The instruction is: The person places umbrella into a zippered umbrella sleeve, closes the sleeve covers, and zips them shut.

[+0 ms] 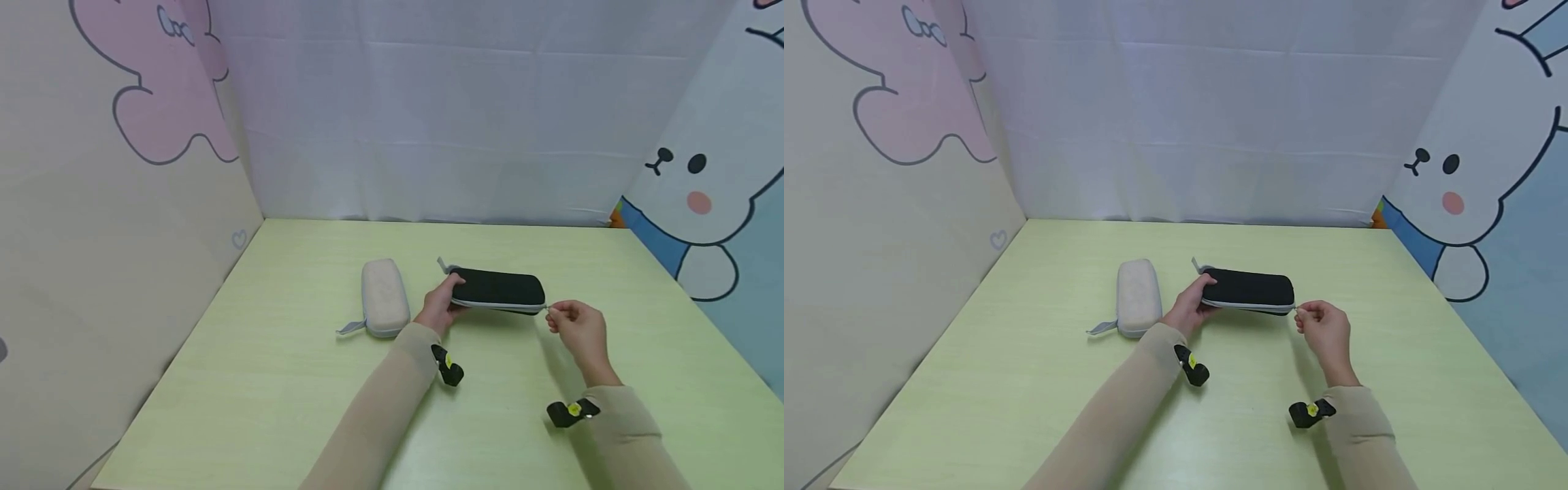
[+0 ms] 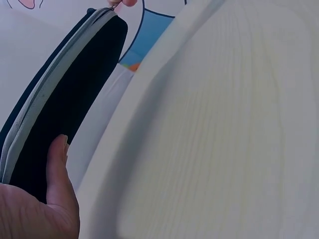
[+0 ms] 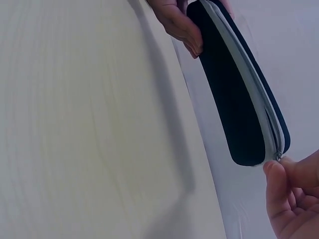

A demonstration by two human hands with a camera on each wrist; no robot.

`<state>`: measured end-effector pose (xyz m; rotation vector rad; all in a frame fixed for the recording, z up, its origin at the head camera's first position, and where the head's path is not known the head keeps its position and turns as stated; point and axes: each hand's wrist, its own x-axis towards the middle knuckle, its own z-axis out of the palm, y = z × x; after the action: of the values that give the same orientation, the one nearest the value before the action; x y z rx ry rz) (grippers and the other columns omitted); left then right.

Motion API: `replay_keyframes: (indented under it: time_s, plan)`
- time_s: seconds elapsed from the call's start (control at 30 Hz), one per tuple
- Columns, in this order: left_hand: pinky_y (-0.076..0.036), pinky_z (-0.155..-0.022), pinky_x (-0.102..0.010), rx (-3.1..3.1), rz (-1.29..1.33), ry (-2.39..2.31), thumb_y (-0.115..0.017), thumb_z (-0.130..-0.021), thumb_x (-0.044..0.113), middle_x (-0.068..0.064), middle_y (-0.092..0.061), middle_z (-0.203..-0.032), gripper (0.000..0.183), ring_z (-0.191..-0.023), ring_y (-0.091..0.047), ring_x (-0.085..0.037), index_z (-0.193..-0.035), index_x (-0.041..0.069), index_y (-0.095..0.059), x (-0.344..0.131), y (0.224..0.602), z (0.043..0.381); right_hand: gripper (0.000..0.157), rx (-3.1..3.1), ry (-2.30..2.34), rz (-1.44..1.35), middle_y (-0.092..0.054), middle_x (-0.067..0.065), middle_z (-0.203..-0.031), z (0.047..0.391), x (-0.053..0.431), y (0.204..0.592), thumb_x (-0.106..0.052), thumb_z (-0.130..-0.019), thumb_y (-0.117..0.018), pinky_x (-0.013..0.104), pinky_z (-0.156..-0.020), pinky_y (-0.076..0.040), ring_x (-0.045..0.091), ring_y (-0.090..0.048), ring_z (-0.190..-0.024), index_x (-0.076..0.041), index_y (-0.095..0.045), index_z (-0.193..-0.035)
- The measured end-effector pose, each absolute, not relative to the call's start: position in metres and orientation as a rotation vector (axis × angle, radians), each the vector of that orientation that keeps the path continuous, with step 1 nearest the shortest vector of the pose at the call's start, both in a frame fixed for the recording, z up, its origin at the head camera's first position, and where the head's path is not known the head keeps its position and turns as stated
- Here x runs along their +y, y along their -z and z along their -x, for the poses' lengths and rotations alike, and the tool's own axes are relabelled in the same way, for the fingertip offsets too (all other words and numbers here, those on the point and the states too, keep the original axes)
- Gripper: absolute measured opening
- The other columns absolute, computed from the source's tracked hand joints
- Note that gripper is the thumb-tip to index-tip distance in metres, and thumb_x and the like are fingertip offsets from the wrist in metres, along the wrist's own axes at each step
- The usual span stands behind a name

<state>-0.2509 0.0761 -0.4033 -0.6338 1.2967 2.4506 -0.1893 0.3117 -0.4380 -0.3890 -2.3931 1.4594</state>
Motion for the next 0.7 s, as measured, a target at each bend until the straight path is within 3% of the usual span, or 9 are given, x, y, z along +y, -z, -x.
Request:
replay_keyframes:
  time_s: [0.17, 0.43, 0.7]
  plan:
    - [-0.053, -0.072, -0.041, 1.263, 0.674, -2.478, -0.070, -0.068, 0.008, -0.018, -0.063, -0.095, 0.047, -0.087, -0.063, -0.027, -0.111, -0.005, -0.057, 0.079, 0.404, 0.251, 0.013, -2.409, -1.455, 0.411, -0.064, 0.007, -0.071, 0.168, 0.284, 0.398, -0.003, -0.089, -0.057, 0.030, -0.047, -0.051, 0.007, -0.057, -0.057, 0.010, -0.060, -0.092]
    - [-0.054, -0.070, -0.039, 1.224, 0.695, -2.498, -0.070, -0.068, 0.008, -0.018, -0.063, -0.099, 0.053, -0.087, -0.063, -0.027, -0.118, -0.004, -0.055, 0.083, 0.403, 0.252, 0.014, -2.373, -1.359, 0.378, -0.066, 0.012, -0.078, 0.197, 0.304, 0.445, -0.010, -0.091, -0.058, 0.020, -0.053, -0.051, 0.009, -0.061, -0.060, 0.004, -0.063, -0.092]
    - [-0.046, -0.088, -0.044, 1.132, 0.374, -2.331, -0.058, -0.072, 0.002, -0.014, -0.061, -0.108, 0.049, -0.100, -0.058, -0.026, -0.121, 0.004, -0.053, 0.071, 0.408, 0.258, 0.019, -2.403, -1.196, 0.429, -0.066, 0.012, -0.085, 0.206, 0.324, 0.463, -0.020, -0.094, -0.055, 0.017, -0.054, -0.050, 0.010, -0.062, -0.064, -0.003, -0.063, -0.097]
